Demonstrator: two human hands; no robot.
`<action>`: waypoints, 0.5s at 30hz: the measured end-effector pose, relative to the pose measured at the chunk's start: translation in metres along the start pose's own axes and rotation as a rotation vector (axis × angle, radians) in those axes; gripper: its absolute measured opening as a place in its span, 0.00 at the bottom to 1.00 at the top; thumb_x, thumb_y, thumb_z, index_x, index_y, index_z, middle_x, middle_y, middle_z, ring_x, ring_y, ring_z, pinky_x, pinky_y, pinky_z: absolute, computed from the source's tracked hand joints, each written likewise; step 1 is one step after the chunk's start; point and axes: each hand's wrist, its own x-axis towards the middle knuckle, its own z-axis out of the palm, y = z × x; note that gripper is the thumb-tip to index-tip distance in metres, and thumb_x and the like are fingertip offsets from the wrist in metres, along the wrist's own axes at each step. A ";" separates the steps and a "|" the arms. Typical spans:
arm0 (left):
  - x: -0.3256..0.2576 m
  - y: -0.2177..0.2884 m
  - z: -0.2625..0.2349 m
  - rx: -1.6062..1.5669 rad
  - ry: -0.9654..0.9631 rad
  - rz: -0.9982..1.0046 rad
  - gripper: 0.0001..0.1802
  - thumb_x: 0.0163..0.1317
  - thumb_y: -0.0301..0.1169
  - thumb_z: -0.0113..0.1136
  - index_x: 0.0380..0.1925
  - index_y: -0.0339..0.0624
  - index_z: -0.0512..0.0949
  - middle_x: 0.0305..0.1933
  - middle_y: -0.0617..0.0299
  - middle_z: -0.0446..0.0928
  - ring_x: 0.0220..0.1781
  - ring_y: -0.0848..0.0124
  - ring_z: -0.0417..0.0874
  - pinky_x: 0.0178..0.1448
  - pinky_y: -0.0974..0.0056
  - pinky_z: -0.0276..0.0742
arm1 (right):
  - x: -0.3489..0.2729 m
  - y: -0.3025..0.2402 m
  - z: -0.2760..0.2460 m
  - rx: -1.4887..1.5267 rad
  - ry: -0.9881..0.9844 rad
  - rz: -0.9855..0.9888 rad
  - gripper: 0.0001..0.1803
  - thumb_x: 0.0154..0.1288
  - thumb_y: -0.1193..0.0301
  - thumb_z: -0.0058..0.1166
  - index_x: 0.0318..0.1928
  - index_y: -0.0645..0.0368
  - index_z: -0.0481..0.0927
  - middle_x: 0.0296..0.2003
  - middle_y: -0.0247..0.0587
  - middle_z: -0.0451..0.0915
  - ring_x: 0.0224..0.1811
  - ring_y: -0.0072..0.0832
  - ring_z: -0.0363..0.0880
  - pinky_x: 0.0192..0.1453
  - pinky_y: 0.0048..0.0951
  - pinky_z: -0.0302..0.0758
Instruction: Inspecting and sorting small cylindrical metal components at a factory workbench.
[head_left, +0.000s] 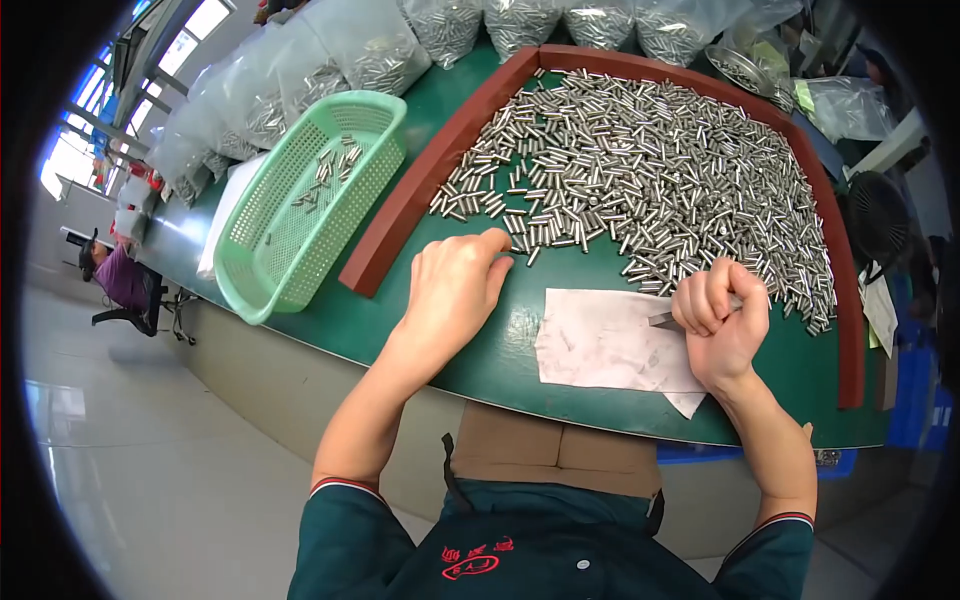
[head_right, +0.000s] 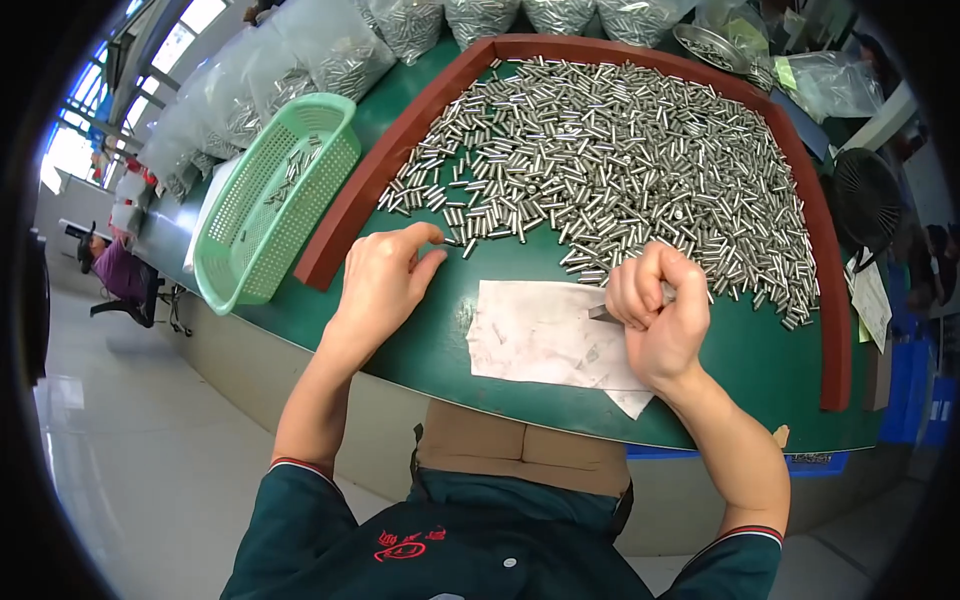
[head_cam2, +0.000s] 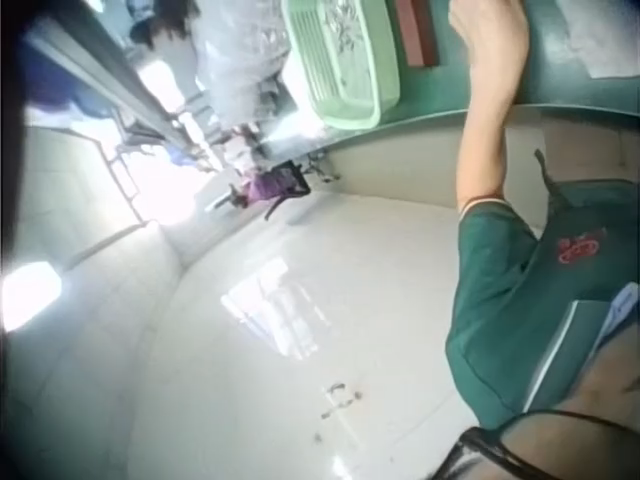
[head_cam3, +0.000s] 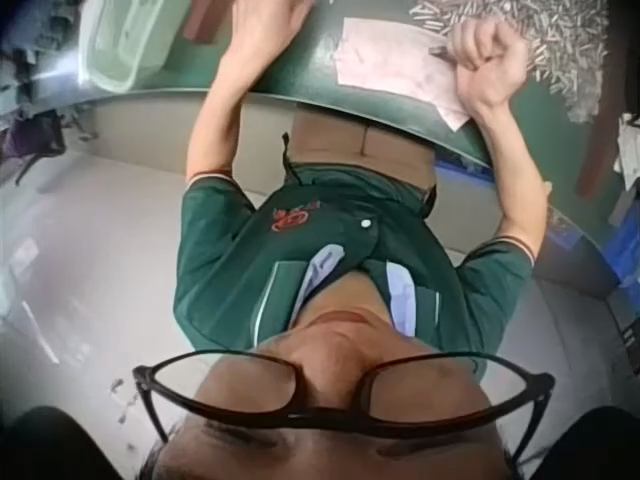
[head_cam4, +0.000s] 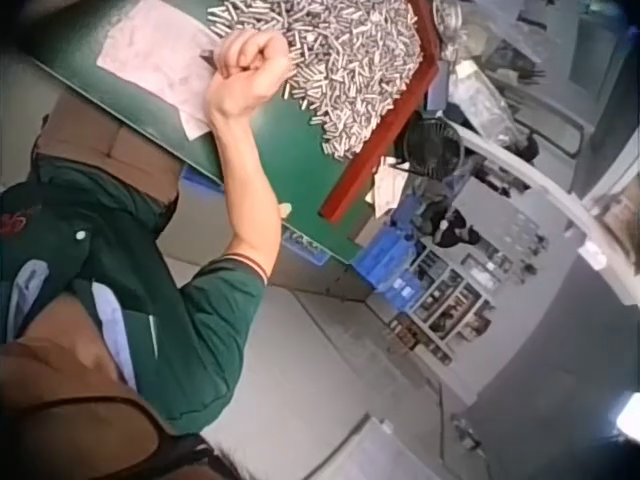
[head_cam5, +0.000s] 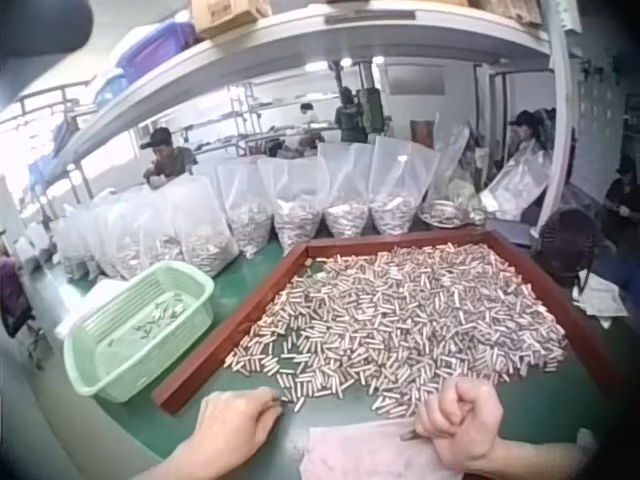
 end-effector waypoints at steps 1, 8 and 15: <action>0.003 -0.002 0.001 0.005 -0.054 -0.010 0.05 0.46 0.24 0.58 0.24 0.38 0.73 0.19 0.50 0.73 0.23 0.52 0.75 0.27 0.54 0.69 | 0.000 0.001 0.000 0.004 -0.004 0.000 0.20 0.61 0.64 0.30 0.13 0.53 0.54 0.07 0.28 0.51 0.11 0.18 0.44 0.16 0.22 0.45; 0.007 -0.009 0.012 -0.042 -0.047 0.058 0.04 0.47 0.25 0.58 0.24 0.38 0.74 0.12 0.55 0.67 0.15 0.61 0.70 0.21 0.62 0.64 | -0.001 -0.001 -0.006 0.026 0.014 -0.006 0.19 0.61 0.65 0.30 0.13 0.54 0.54 0.07 0.28 0.51 0.11 0.17 0.44 0.16 0.21 0.45; 0.001 0.064 0.024 -0.461 -0.251 0.138 0.03 0.46 0.22 0.60 0.23 0.36 0.76 0.09 0.66 0.55 0.11 0.79 0.55 0.16 0.70 0.53 | -0.002 0.003 -0.010 -0.040 -0.011 -0.038 0.20 0.61 0.64 0.29 0.12 0.53 0.54 0.07 0.27 0.51 0.11 0.18 0.44 0.17 0.22 0.46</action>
